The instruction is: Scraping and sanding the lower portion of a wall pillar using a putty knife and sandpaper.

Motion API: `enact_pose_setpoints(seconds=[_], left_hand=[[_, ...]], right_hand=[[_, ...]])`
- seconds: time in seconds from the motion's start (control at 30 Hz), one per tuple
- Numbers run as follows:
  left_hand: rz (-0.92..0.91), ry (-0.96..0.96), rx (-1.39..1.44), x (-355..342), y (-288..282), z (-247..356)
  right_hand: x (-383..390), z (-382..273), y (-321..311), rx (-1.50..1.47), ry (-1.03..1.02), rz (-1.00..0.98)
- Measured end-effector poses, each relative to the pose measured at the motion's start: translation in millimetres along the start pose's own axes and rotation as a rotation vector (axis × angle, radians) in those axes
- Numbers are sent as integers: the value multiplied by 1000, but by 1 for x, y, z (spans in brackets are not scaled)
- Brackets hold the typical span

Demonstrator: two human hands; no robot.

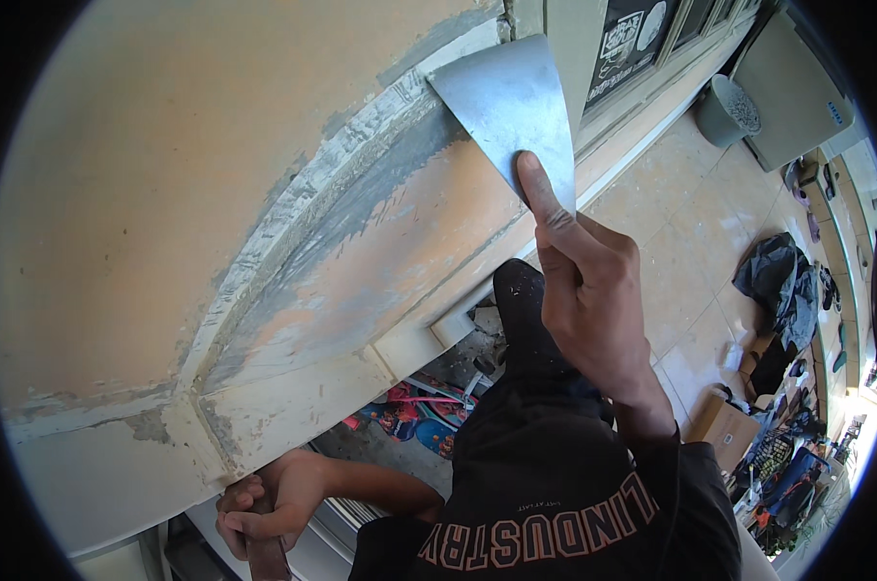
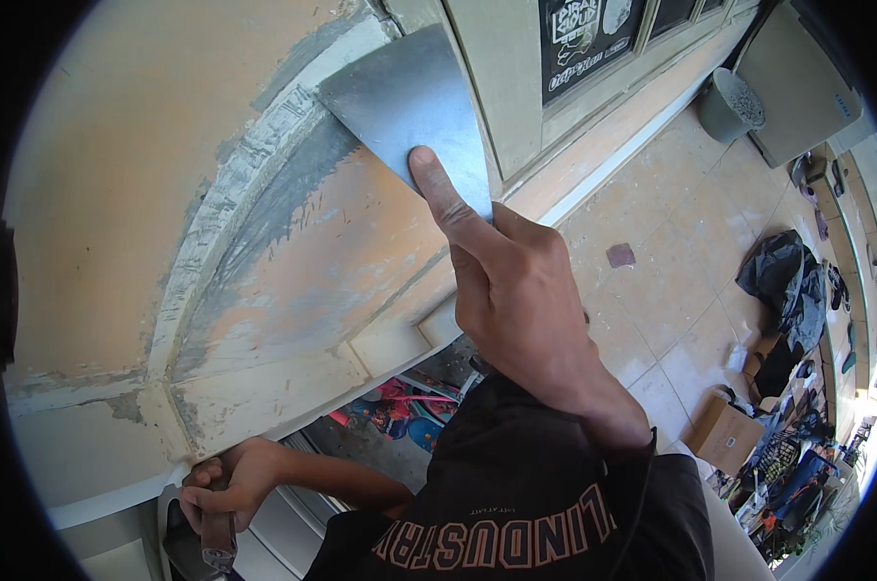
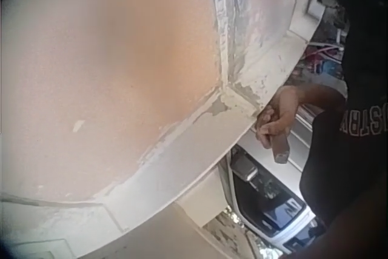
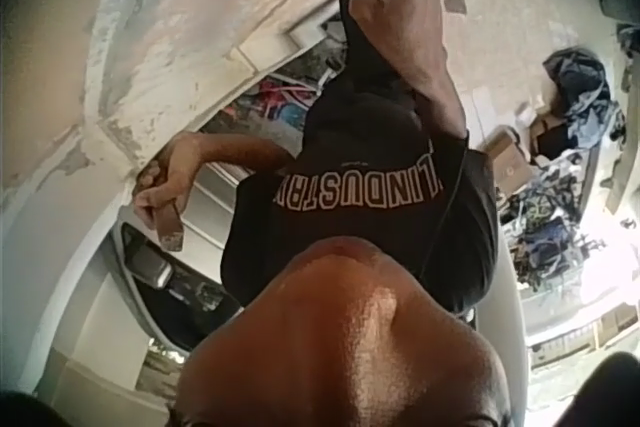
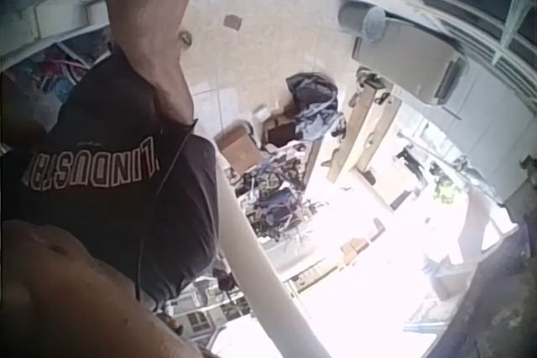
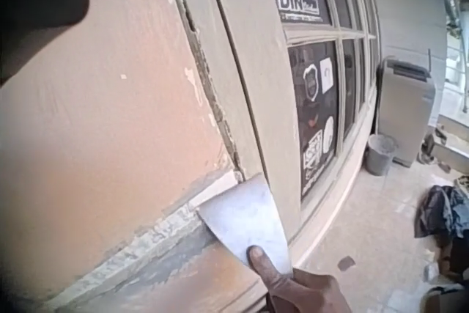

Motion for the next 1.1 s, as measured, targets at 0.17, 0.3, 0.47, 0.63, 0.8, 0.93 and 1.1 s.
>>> enact_pose_setpoints(seconds=[0.17,0.3,0.47,0.63,0.8,0.93,1.1], left_hand=[[-32,40,49,0,-3,0],[-21,17,61,1,-7,-1],[-15,-16,182,-4,-12,-7],[-39,3,185,-1,-7,-7],[-40,4,67,-3,-11,-6],[-18,-13,167,-2,-13,-10],[-85,0,178,3,-5,-8]], right_hand=[[6,-8,-8,104,-98,-125],[2,-21,-8,146,-118,-243],[7,-25,4,222,-187,-192],[-3,-21,25,-35,-184,-52],[11,-29,12,92,-183,-218],[5,-26,24,117,-218,-230],[-1,-21,32,56,-285,-196]])
Point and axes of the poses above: each hand's wrist, its own x-axis away from the middle knuckle, its own y-axis out of the palm, z = x × y, the point moved 10 cm from there along -x, towards the middle knuckle, and after that the axes turned 6 degrees about x, right-handed, at the moved point
